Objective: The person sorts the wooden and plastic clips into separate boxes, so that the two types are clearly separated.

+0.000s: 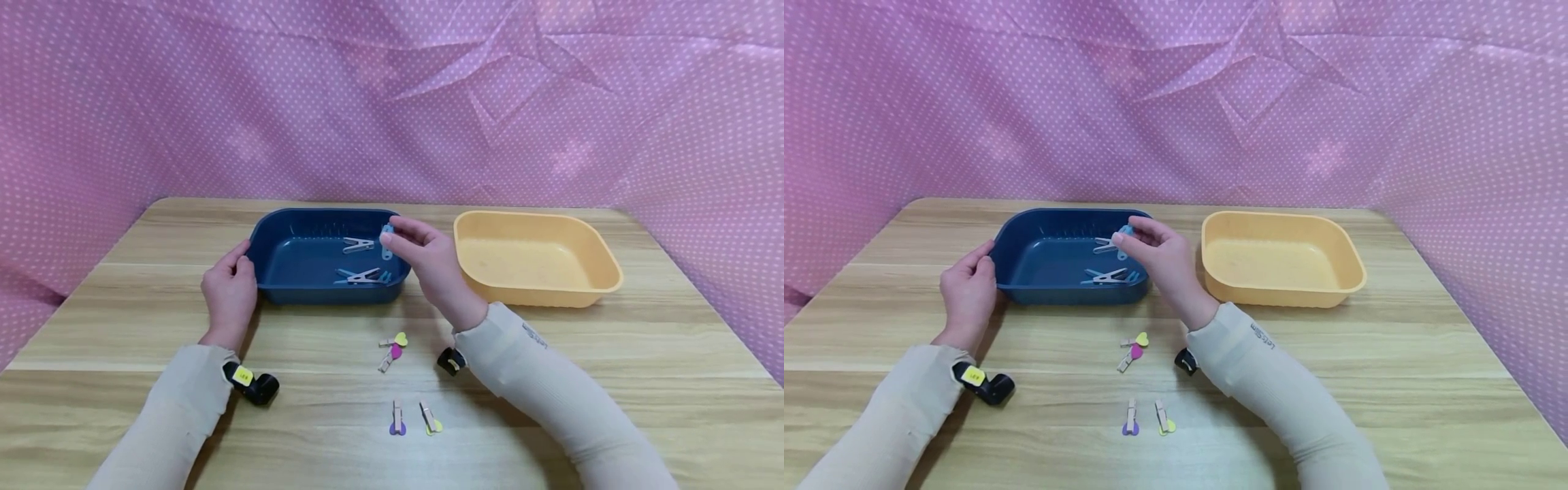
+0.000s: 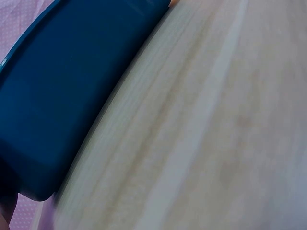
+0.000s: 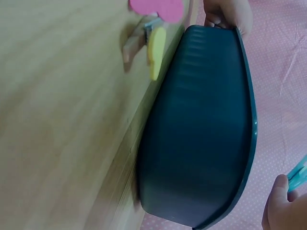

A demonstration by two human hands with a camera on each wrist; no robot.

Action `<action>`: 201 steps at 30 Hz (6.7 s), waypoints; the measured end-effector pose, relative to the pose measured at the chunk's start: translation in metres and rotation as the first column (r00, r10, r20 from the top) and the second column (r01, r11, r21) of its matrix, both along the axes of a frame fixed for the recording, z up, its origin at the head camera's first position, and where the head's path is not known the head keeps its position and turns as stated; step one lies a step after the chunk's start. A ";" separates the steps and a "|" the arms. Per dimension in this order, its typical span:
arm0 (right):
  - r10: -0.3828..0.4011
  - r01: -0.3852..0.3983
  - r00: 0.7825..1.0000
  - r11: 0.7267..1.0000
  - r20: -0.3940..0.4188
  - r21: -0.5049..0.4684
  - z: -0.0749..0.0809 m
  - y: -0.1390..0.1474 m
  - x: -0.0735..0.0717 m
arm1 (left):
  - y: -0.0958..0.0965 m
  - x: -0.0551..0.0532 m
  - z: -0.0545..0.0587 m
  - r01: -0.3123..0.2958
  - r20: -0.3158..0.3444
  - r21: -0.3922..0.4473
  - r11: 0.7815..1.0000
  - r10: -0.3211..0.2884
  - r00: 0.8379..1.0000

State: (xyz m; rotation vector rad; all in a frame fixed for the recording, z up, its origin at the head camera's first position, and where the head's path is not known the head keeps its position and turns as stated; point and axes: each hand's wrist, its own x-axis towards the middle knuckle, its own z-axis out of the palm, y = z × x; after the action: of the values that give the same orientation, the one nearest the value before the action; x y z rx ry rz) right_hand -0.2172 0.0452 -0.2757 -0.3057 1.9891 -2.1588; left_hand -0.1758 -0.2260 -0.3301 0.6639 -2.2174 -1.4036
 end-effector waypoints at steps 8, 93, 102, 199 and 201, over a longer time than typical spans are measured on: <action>-0.033 0.033 0.999 0.999 -0.015 0.009 -0.001 -0.013 -0.010 | 0.001 0.000 0.001 0.007 0.005 0.016 1.000 -0.007 1.000; -0.300 0.283 0.954 0.887 -0.010 0.366 0.034 0.242 -0.035 | -0.003 0.005 0.017 -0.053 -0.181 0.103 0.993 0.071 0.981; -0.396 0.349 0.916 0.868 0.070 0.352 0.014 0.285 -0.038 | 0.019 0.023 0.034 0.030 -0.536 -0.231 0.973 -0.152 0.831; -0.235 0.154 0.969 0.803 0.069 0.575 -0.035 0.284 -0.041 | 0.121 0.011 -0.005 0.921 0.276 -0.074 0.383 -0.879 0.388; -0.235 0.152 0.969 0.807 0.074 0.570 -0.036 0.284 -0.041 | 0.124 0.011 -0.003 0.922 0.262 -0.078 0.379 -0.885 0.385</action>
State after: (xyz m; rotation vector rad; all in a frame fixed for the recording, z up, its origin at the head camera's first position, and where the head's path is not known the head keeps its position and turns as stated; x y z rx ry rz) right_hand -0.2583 0.3295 -0.3113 0.1477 2.5325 -1.5147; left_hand -0.1647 -0.1025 -0.3331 -0.7563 -2.9970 -1.4910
